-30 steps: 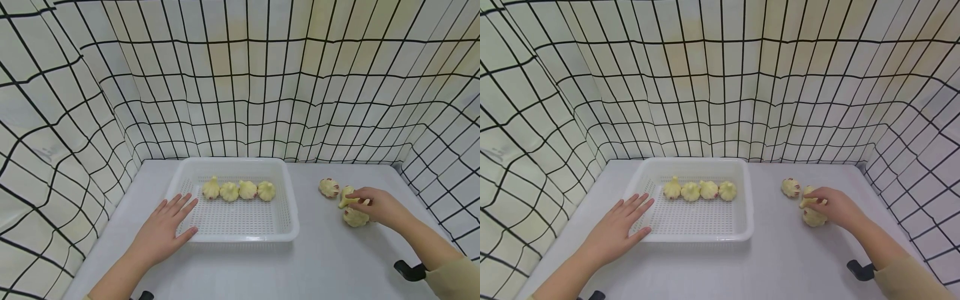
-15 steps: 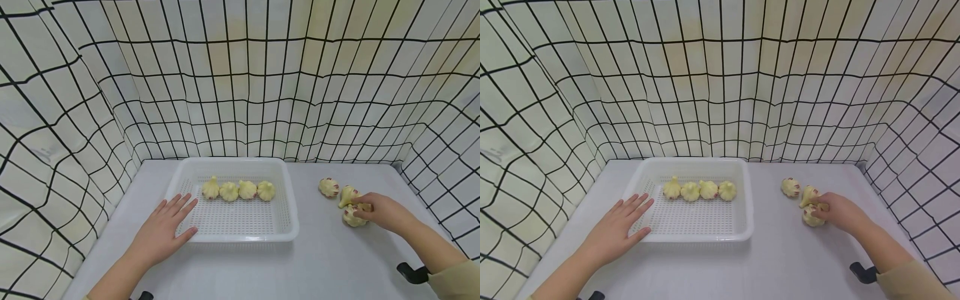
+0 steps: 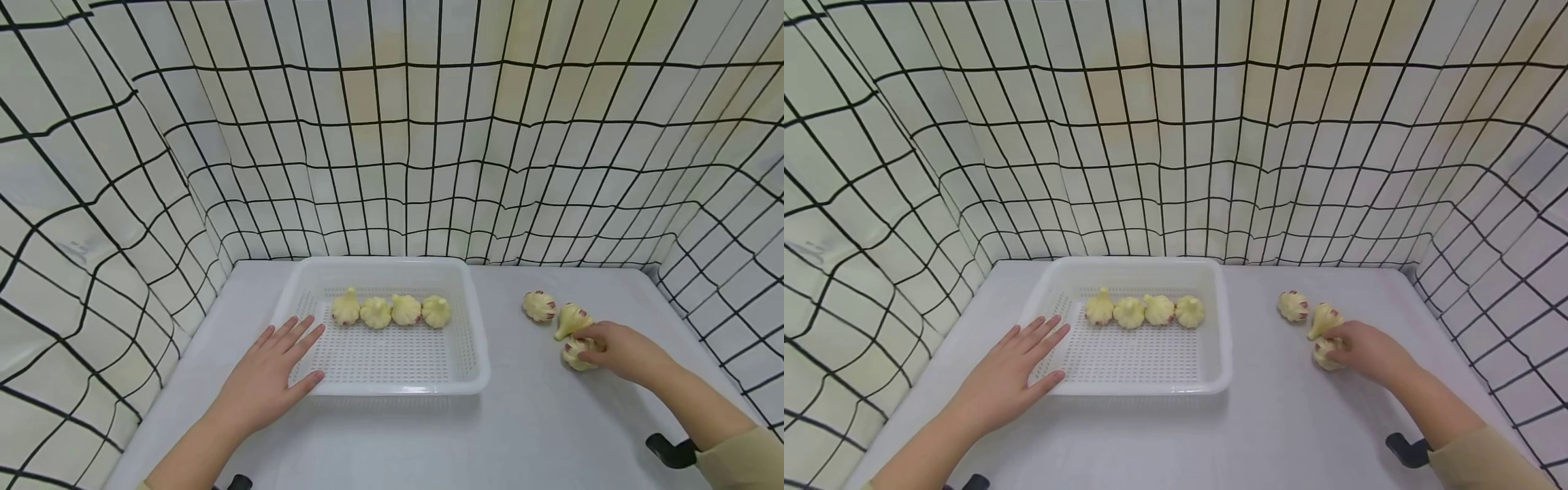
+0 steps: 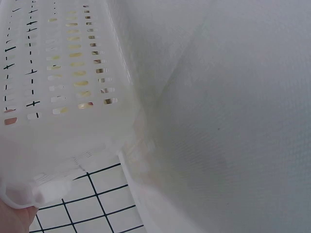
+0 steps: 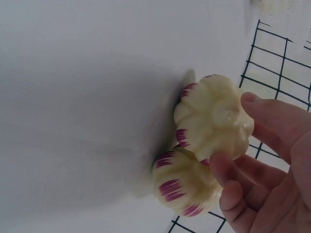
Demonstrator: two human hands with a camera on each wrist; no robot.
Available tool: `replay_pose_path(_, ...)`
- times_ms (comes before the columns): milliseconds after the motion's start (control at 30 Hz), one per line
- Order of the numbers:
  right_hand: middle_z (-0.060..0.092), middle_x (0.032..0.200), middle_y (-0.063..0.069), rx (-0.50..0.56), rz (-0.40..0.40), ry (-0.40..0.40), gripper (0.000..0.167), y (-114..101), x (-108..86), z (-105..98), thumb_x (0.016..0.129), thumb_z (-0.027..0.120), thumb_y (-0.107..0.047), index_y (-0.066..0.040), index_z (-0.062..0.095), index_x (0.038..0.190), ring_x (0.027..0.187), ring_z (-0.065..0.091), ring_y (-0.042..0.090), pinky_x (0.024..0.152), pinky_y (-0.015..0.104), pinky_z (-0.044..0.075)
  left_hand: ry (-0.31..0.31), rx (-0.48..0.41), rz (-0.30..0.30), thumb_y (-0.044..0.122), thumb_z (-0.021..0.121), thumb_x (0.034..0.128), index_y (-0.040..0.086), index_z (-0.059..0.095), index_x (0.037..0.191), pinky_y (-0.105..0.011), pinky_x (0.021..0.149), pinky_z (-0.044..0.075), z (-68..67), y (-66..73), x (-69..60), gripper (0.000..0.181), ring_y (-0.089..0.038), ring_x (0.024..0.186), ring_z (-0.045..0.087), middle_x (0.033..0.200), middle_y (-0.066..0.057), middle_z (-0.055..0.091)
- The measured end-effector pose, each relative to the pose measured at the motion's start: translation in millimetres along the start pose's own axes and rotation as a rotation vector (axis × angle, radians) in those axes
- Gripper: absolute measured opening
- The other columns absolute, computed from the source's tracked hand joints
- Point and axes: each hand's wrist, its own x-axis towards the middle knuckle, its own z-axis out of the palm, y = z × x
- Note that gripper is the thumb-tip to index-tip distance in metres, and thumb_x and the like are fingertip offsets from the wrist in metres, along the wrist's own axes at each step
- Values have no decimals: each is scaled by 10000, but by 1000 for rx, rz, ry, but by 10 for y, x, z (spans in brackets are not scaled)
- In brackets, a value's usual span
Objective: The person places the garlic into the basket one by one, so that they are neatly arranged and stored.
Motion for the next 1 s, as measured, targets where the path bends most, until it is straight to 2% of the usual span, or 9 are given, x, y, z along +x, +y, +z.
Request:
replay_pose_path(233, 655, 1191, 220, -4, 7, -7, 394, 6, -45, 17, 873, 751, -252, -54, 674, 1205, 1083, 594, 436, 819, 586, 506, -5, 6, 4, 597, 526, 953, 210, 388, 1540, -550, 1181, 201, 7, -3, 27, 716, -322, 1466, 282, 1597, -47, 329)
replay_pose_path(333, 673, 1127, 135, 27, -26, -16, 382, 13, -56, 39, 866, 761, -247, -86, 675, 1201, 940, 619, 319, 731, 465, 531, -17, 2, 2, 594, 527, 954, 206, 388, 1540, -542, 1189, 182, 4, -1, 36, 717, -319, 1470, 273, 1600, -46, 321)
replay_pose_path(467, 625, 965, -15, 92, -60, -50, 386, 9, -53, 68, 870, 762, -259, -128, 669, 1222, 788, 516, 154, 597, 295, 456, -31, -2, -6, 576, 547, 950, 200, 390, 1539, -541, 1193, 173, -4, 10, 38, 716, -322, 1472, 269, 1600, -52, 321)
replay_pose_path(600, 584, 923, -73, 137, -86, -80, 408, -13, -37, 104, 872, 762, -283, -176, 663, 1253, 778, 496, 123, 573, 253, 452, -35, -2, -15, 564, 562, 945, 198, 392, 1538, -545, 1192, 174, -13, 14, 34, 717, -325, 1471, 270, 1598, -53, 325)
replay_pose_path(800, 643, 1181, -28, 132, -209, -78, 369, -60, 26, 164, 902, 735, -239, -240, 671, 1265, 882, 549, 74, 662, 241, 503, -33, 5, -19, 542, 589, 938, 201, 391, 1539, -552, 1189, 182, -12, 2, 26, 719, -322, 1472, 268, 1596, -53, 329)
replay_pose_path(900, 613, 1300, 44, 101, -276, -67, 351, -101, 62, 170, 921, 713, -222, -249, 679, 1269, 931, 573, 61, 708, 241, 524, -33, 0, -16, 542, 585, 941, 200, 389, 1539, -556, 1186, 186, -9, -3, 16, 716, -322, 1471, 269, 1596, -55, 330)
replay_pose_path(1000, 554, 1389, 116, 99, -295, -78, 365, -145, 86, 165, 927, 700, -192, -239, 674, 1289, 913, 574, 39, 705, 236, 524, -32, -6, -14, 546, 579, 944, 206, 381, 1543, -553, 1187, 181, -1, -5, 4, 718, -322, 1472, 267, 1597, -56, 328)
